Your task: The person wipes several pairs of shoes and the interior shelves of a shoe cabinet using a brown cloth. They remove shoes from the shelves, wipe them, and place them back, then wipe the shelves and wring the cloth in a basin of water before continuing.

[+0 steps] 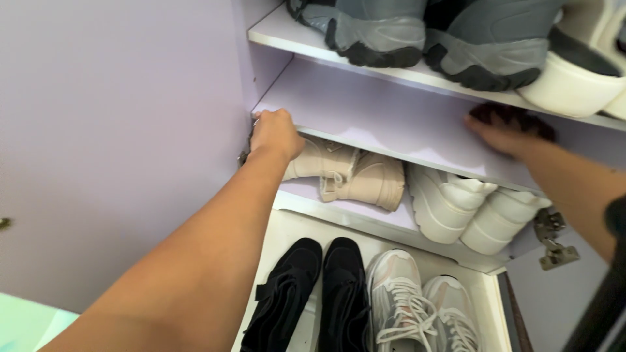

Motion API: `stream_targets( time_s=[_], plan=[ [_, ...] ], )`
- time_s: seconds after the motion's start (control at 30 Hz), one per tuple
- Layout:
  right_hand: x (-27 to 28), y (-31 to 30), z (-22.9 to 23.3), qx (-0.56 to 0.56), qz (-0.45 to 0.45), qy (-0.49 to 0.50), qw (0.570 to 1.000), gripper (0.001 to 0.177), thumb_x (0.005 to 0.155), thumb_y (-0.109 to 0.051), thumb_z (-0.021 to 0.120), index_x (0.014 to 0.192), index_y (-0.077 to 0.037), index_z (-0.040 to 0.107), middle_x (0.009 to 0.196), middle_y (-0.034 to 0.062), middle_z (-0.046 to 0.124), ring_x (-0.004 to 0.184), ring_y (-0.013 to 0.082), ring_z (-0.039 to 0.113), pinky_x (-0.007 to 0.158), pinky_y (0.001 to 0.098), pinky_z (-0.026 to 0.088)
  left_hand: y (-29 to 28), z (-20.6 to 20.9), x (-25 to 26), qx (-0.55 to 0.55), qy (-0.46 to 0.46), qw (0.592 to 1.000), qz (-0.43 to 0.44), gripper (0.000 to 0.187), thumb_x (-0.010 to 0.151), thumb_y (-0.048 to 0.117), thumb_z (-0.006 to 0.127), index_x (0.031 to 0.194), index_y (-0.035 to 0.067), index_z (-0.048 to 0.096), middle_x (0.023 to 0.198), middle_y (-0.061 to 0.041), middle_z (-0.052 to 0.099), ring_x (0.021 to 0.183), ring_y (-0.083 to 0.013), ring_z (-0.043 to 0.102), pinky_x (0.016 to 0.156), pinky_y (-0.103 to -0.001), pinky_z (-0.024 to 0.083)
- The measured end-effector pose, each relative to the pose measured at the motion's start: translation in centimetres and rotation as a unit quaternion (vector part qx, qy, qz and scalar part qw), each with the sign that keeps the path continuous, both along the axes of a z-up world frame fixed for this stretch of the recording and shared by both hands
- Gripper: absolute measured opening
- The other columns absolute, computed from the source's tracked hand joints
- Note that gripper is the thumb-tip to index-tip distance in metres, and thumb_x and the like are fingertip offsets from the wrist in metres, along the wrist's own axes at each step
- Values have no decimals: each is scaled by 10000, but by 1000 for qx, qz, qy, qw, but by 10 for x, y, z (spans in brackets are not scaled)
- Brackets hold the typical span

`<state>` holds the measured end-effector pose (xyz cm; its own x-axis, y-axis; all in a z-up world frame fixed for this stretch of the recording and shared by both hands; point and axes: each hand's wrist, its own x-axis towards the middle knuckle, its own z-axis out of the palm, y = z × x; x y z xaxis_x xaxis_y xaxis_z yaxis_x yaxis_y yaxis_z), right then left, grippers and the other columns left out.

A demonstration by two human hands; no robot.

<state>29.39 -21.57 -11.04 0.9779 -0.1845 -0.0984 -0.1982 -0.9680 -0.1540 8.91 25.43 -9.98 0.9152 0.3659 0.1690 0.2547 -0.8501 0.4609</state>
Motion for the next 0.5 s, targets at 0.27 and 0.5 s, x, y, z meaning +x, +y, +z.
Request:
stream_targets(
  time_s=[0.27, 0.5],
  plan=[
    [25, 185, 15, -32, 194, 24, 980, 1009, 773, -895, 196, 1647, -399, 96, 1737, -32, -30, 1608, 268, -94, 1265, 566, -109, 1, 4, 5, 23, 26, 999, -15, 373, 851, 67, 700, 1207, -35, 655, 1258, -346, 616, 1149, -407, 671, 1009, -420, 545],
    [-56, 372, 16, -65, 413, 9, 908, 799, 904, -739, 194, 1626, -398, 164, 1729, -3, -10, 1574, 387, -81, 1247, 624, -30, -2, 4, 18, 72, 22, 997, -15, 314, 859, 60, 688, 1167, 0, 701, 1262, -241, 657, 1232, -378, 619, 1038, -445, 512]
  ],
)
